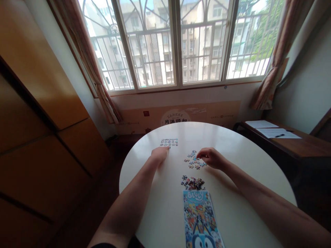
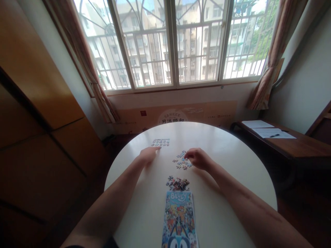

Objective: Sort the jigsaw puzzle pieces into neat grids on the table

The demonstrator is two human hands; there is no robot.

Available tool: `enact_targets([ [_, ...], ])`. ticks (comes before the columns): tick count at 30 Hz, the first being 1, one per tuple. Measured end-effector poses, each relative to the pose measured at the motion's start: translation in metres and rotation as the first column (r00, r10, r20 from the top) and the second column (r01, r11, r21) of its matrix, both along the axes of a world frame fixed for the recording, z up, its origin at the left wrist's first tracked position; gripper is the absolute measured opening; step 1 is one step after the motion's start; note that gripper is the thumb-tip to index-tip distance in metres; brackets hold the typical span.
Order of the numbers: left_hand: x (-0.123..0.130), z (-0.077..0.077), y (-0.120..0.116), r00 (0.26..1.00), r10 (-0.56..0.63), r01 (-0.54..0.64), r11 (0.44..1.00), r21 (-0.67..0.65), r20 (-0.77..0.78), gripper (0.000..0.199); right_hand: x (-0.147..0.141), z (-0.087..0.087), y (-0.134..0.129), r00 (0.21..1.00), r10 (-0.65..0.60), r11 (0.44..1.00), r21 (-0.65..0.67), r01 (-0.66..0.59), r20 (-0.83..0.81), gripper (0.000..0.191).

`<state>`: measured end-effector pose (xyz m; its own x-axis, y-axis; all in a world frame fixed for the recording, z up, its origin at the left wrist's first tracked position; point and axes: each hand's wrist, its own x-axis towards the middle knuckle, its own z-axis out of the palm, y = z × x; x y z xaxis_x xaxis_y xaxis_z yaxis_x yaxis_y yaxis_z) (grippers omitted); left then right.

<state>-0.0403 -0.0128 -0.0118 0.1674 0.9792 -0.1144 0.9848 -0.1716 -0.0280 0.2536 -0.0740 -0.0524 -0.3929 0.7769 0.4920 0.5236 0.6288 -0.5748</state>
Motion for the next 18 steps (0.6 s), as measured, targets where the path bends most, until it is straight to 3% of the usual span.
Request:
enact_targets([
  [7,0.007,0.007,-0.011,1.000,-0.022,0.021,0.999,0.042,0.009,0.061,0.002,0.000,0.000,1.000,0.000,1.000,0.003,0.000,0.011,0.029],
  [10,0.016,0.012,-0.019,0.995,-0.077,0.070,0.992,0.108,0.056,0.052,0.003,0.002,-0.001,1.000,0.001,1.000,0.009,-0.001,0.010,0.030],
  [13,0.024,0.016,-0.027,0.969,-0.237,0.231,0.969,0.091,0.074,0.038,0.002,0.005,-0.003,0.999,0.011,1.000,0.018,-0.011,0.035,0.031],
  [18,0.029,0.021,-0.035,0.878,-0.464,0.476,0.874,-0.103,0.119,0.036,0.000,0.012,-0.009,0.994,0.074,0.997,0.003,-0.074,0.077,0.032],
])
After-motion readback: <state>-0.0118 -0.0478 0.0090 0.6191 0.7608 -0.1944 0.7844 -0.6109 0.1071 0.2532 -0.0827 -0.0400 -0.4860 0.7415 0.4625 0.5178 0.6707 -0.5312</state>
